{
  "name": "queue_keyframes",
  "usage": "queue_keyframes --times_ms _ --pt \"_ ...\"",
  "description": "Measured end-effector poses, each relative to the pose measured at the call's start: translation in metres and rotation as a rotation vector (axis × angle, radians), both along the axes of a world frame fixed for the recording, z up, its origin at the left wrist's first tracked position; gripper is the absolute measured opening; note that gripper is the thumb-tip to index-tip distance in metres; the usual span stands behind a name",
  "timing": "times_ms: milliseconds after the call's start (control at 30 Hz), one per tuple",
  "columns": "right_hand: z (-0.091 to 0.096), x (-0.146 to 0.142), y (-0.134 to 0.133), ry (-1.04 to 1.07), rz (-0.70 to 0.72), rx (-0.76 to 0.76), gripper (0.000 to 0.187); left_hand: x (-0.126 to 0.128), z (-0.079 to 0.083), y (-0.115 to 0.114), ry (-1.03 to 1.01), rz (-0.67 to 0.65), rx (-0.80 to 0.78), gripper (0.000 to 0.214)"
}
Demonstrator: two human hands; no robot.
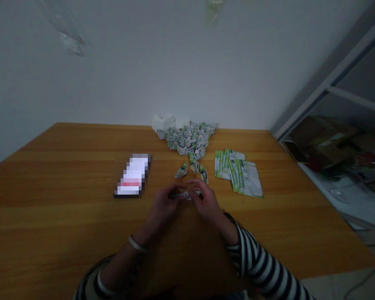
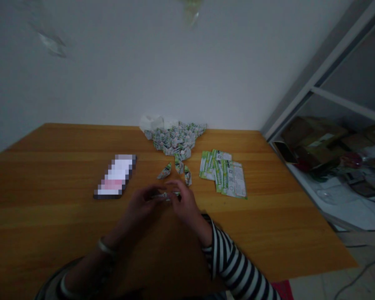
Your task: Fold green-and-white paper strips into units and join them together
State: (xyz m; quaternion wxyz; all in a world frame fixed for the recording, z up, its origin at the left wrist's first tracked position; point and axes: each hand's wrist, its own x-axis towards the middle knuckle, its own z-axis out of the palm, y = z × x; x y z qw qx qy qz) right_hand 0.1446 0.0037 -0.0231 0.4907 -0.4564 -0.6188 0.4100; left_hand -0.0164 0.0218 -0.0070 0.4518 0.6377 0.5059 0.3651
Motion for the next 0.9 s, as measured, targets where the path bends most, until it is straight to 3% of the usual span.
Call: queue_keyframes --times_ms 100,167,300,400,500,633,733,900 --pt "0.012 0.010 -0.001 -0.176 0.019 0.050 0.039 -0.003 -0.003 0.001 0.076 0.029 0.132 0.035" --pt "0.021 0.026 0.002 -0.328 -0.045 0.118 0.043 -0.006 -0.002 0.002 0.159 0.071 0.288 0.035" --pt "0.028 0.074 0.015 -0.625 -0.476 0.221 0.035 -0.007 0.005 0.003 0.343 0.294 0.552 0.047" --pt "0.019 0.109 0.025 -0.932 -0.526 0.078 0.038 -0.006 0.010 0.003 0.355 0.358 0.595 0.050" --pt "0.006 0.133 0.028 -1.108 -0.582 -0.197 0.062 -0.006 0.012 0.002 0.333 0.356 0.619 0.050" --pt "-0.004 0.147 0.027 -1.141 -0.530 -0.395 0.082 -0.007 0.011 0.003 0.320 0.340 0.608 0.050" --pt "-0.010 0.152 0.026 -1.119 -0.487 -0.404 0.077 -0.008 0.010 0.004 0.310 0.322 0.595 0.050" --pt "-0.019 0.154 0.024 -0.992 -0.544 -0.322 0.063 -0.008 0.005 0.005 0.297 0.320 0.589 0.048"
